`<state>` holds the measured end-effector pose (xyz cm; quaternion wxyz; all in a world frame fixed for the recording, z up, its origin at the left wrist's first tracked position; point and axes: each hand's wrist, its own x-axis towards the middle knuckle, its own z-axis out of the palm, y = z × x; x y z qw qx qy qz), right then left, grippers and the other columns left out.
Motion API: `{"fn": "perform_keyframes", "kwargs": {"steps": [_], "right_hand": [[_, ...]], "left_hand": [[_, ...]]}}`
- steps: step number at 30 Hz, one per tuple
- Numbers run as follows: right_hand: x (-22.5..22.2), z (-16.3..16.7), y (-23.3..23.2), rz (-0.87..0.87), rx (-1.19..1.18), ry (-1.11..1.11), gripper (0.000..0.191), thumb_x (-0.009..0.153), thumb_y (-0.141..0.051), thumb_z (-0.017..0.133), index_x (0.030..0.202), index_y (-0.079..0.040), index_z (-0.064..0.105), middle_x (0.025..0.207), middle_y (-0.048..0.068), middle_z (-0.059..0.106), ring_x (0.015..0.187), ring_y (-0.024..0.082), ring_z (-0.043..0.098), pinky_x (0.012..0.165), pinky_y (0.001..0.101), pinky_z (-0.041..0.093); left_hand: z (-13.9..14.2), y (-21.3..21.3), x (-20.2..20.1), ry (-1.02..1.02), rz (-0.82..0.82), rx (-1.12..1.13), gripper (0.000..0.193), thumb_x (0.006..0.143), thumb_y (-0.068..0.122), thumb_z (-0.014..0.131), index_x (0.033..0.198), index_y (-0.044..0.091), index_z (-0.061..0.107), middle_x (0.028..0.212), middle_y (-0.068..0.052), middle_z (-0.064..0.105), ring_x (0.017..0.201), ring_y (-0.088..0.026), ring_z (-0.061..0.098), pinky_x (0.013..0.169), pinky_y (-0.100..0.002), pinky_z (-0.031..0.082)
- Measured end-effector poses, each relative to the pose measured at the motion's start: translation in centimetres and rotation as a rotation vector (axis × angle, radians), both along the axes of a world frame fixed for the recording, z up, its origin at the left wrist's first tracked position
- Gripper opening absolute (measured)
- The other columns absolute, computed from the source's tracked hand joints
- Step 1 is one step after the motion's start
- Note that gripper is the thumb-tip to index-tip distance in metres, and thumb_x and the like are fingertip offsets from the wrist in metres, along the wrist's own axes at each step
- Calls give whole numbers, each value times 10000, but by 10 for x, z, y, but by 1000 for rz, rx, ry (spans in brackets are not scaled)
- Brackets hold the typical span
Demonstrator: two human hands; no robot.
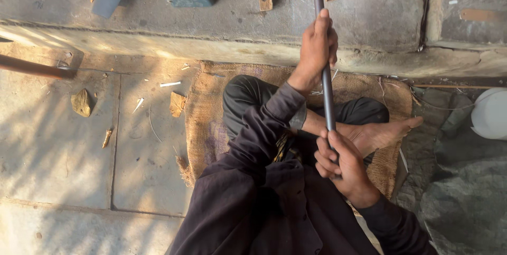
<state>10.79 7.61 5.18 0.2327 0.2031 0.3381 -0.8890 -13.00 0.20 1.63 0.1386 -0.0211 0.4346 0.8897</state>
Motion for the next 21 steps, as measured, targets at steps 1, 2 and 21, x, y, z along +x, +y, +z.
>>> {"fn": "perform_keyframes", "kwargs": {"steps": [1, 2, 21], "right_hand": [[13, -7, 6, -7, -6, -12, 276, 1064, -357, 477, 1098, -83, 493, 648, -42, 362, 411, 56, 288, 396, 256, 293], [28, -14, 12, 2, -43, -19, 273, 1065, -357, 481, 1089, -86, 487, 644, -41, 359, 411, 55, 286, 386, 250, 282], [183, -58, 41, 140, 258, -13, 399, 1045, -397, 424, 1056, -4, 490, 598, 0, 338, 421, 77, 246, 351, 243, 212]], "left_hand": [[1, 4, 15, 4, 18, -39, 456, 1063, 529, 451, 884, 111, 459, 576, 55, 380, 380, -59, 391, 313, -259, 360], [3, 6, 31, 7, 40, -79, 460, 1069, 531, 440, 880, 112, 454, 573, 54, 381, 385, -58, 393, 316, -262, 370], [10, 5, 173, -10, -34, 24, 443, 1133, 458, 352, 911, 76, 385, 622, 1, 423, 374, -63, 400, 313, -231, 364]]}}
